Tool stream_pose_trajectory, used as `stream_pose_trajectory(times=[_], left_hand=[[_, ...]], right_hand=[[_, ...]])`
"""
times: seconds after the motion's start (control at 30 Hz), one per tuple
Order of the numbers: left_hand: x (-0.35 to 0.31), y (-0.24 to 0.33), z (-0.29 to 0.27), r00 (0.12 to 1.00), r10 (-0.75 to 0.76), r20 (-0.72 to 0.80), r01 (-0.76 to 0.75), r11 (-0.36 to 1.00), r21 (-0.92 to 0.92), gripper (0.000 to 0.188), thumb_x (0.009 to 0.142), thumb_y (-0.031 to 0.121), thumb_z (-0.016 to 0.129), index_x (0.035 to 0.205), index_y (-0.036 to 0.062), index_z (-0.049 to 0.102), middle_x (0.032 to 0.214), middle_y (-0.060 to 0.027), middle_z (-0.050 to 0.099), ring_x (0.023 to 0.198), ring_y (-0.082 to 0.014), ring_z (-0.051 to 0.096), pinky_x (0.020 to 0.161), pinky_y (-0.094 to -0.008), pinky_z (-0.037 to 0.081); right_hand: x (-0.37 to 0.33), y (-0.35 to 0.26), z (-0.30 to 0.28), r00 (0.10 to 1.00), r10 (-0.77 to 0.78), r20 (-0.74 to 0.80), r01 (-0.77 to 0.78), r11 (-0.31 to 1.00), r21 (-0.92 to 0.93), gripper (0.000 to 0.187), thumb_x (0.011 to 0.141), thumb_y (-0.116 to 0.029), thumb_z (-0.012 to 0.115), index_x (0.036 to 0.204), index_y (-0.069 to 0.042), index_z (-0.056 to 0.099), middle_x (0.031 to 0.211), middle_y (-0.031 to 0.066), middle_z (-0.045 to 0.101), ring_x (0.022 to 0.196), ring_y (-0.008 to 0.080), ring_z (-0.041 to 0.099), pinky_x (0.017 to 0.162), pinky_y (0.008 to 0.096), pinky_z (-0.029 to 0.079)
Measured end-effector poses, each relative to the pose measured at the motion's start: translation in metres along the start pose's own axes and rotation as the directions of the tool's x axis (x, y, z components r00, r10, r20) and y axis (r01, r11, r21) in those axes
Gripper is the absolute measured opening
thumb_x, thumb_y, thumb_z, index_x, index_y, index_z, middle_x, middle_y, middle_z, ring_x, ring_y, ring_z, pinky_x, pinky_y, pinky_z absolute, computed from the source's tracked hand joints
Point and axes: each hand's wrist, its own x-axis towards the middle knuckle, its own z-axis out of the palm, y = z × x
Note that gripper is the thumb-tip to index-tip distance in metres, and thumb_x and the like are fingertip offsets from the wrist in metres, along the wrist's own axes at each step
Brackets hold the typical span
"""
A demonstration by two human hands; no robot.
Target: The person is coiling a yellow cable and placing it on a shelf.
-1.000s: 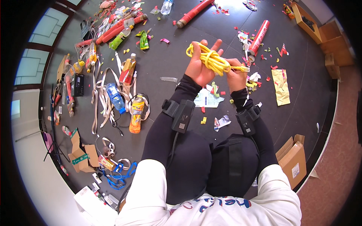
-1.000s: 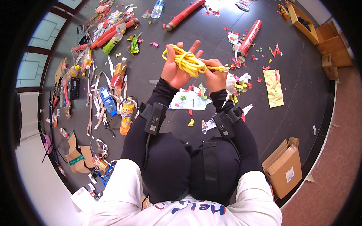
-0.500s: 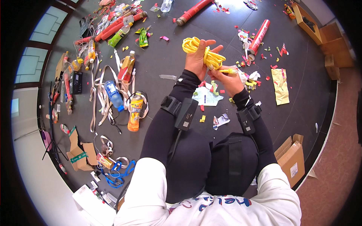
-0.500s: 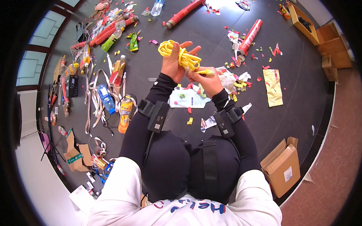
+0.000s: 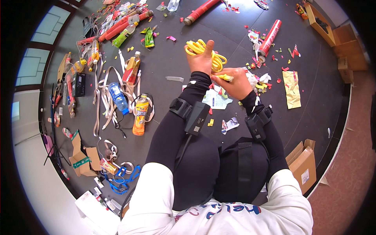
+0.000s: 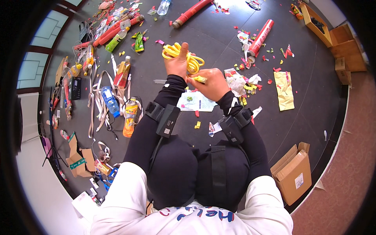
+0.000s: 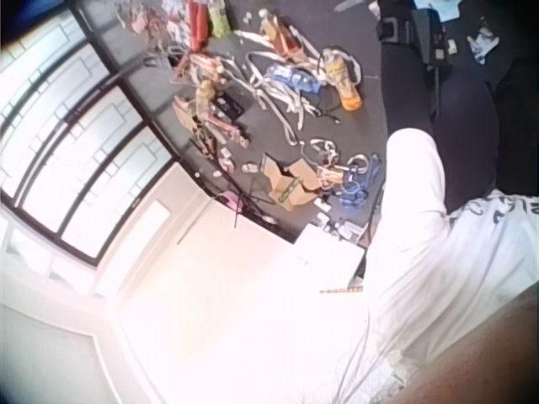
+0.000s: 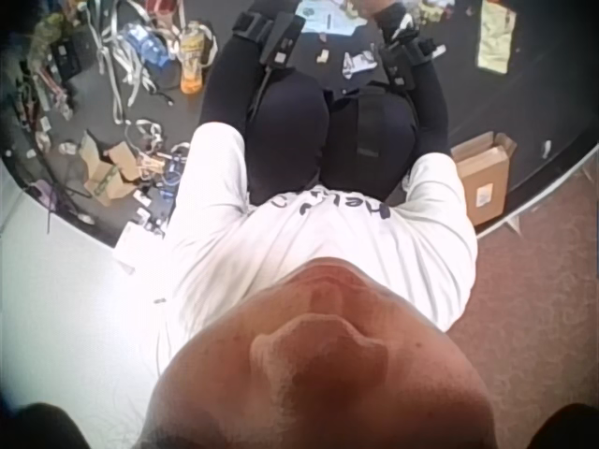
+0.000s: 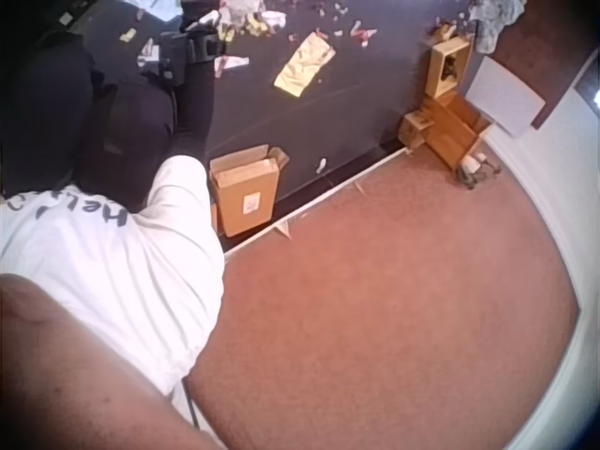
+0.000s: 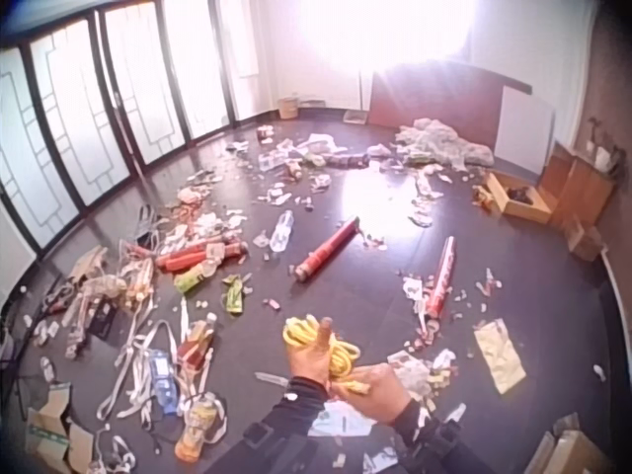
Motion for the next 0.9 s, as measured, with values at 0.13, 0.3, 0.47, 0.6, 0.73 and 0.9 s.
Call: stream_pose_trajectory(times=[0.13, 0.3, 0.47, 0.6, 0.73, 0.9], left_hand=[[-0.002, -0.003, 0.0, 0.949, 0.278, 0.146, -0.309, 0.912, 0.269, 0.051, 0.069, 0.017, 0.074, 0.102, 0.0103, 0.035, 0.087, -0.0034, 0.049, 0.071, -0.0119, 0.056, 0.059, -0.0267, 0.05], [-0.005, -0.002, 0.005, 0.951, 0.023, 0.308, -0.036, 0.999, 0.038, 0.044, 0.073, 0.001, 0.067, 0.101, 0.0121, 0.037, 0.088, -0.004, 0.048, 0.076, -0.0124, 0.054, 0.063, -0.025, 0.048], [-0.007, -0.004, 0.001, 0.924, -0.218, 0.314, 0.233, 0.972, -0.011, 0.036, 0.076, -0.001, 0.06, 0.101, 0.0116, 0.038, 0.09, -0.0052, 0.049, 0.077, -0.016, 0.055, 0.065, -0.0279, 0.049], [-0.003, -0.005, -0.003, 0.809, -0.285, 0.514, 0.277, 0.956, 0.095, 0.034, 0.077, -0.002, 0.056, 0.102, 0.0106, 0.038, 0.088, -0.0063, 0.05, 0.079, -0.0192, 0.058, 0.067, -0.0306, 0.05], [-0.008, -0.005, -0.002, 0.792, -0.307, 0.528, 0.33, 0.942, 0.053, 0.033, 0.079, 0.0, 0.055, 0.105, 0.0092, 0.038, 0.089, -0.0084, 0.053, 0.083, -0.022, 0.059, 0.068, -0.0336, 0.051], [-0.015, 0.007, 0.002, 0.788, -0.388, 0.477, 0.425, 0.905, 0.034, 0.031, 0.08, 0.0, 0.054, 0.105, 0.0093, 0.039, 0.091, -0.0075, 0.052, 0.085, -0.0187, 0.058, 0.071, -0.0326, 0.051]], right_hand=[[0.004, -0.009, -0.009, 0.983, -0.181, -0.01, 0.174, 0.958, -0.228, 0.011, 0.071, -0.015, 0.067, 0.077, -0.006, 0.065, 0.066, 0.006, 0.056, 0.061, 0.0247, 0.056, 0.059, 0.0338, 0.046], [0.005, 0.001, -0.006, 0.923, -0.174, -0.344, 0.162, 0.985, -0.063, 0.009, 0.073, -0.012, 0.065, 0.077, -0.004, 0.064, 0.088, 0.0081, 0.057, 0.07, 0.0221, 0.057, 0.064, 0.0301, 0.047], [0.001, 0.013, 0.001, 0.871, 0.169, -0.461, 0.005, 0.936, 0.353, 0.008, 0.077, -0.007, 0.061, 0.081, -0.001, 0.061, 0.09, 0.0092, 0.061, 0.078, 0.0175, 0.06, 0.065, 0.0268, 0.047], [-0.007, 0.048, 0.006, 0.827, 0.127, -0.547, -0.026, 0.982, 0.188, 0.011, 0.075, -0.006, 0.064, 0.083, -0.003, 0.059, 0.074, 0.005, 0.057, 0.065, 0.0165, 0.056, 0.054, 0.0275, 0.044], [-0.01, 0.049, 0.006, 0.764, 0.198, -0.614, -0.109, 0.978, 0.181, 0.011, 0.076, -0.009, 0.065, 0.082, -0.003, 0.058, 0.068, 0.0039, 0.054, 0.058, 0.0162, 0.055, 0.047, 0.0284, 0.042], [-0.001, 0.008, -0.008, 0.651, 0.686, -0.325, -0.106, 0.507, 0.856, 0.024, 0.084, -0.019, 0.057, 0.081, 0.005, 0.056, 0.079, 0.0125, 0.061, 0.065, 0.0183, 0.064, 0.06, 0.0254, 0.054]])
